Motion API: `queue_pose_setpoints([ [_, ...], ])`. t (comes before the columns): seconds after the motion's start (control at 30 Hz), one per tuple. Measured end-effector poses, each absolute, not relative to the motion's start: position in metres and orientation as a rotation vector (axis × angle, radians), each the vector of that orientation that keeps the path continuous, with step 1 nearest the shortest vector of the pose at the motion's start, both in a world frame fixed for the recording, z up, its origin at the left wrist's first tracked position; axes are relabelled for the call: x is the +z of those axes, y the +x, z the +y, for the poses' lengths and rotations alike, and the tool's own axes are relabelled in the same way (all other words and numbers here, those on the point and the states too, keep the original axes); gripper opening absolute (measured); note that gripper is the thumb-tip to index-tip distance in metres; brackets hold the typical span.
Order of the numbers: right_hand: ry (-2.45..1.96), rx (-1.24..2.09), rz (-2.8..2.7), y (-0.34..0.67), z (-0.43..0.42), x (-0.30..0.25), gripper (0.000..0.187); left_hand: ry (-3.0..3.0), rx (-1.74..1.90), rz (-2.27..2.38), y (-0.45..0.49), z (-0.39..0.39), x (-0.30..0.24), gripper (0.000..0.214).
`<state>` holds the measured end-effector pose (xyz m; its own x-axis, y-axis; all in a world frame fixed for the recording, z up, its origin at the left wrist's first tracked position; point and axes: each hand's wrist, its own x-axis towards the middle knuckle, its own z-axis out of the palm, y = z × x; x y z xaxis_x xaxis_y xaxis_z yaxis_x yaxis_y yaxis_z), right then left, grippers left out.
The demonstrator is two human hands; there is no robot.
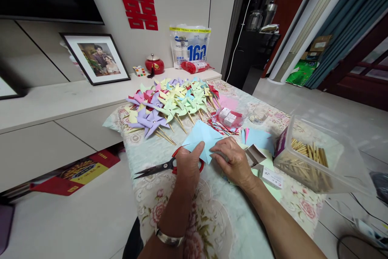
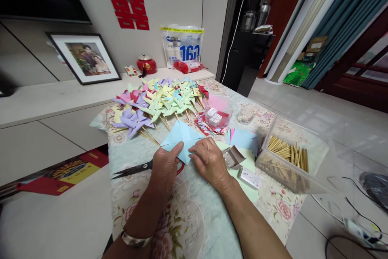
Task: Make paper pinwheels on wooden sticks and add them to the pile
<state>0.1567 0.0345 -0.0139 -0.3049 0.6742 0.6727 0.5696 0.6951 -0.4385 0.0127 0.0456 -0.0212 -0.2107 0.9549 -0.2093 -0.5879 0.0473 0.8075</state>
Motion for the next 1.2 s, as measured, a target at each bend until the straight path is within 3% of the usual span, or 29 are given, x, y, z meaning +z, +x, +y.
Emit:
queue_pose_setpoints([
  [0.37, -0.958, 0.149, -2.083, 0.149, 0.030, -0.011, 0.009, 0.571, 1.545, 0.996, 0.016, 0.046, -0.027, 0.024],
  [0.73, -0.922, 0.128, -2.180, 0.146, 0.029, -0.013, 0.027, 0.500, 1.533, 0.957, 0.018, 0.044, -0.020, 0.022],
  [1.2, -0.927, 0.293, -2.026, 0.147, 0.029, -0.013, 0.012, 0.507, 1.448, 0.933, 0.019, 0.042, -0.022, 0.026],
])
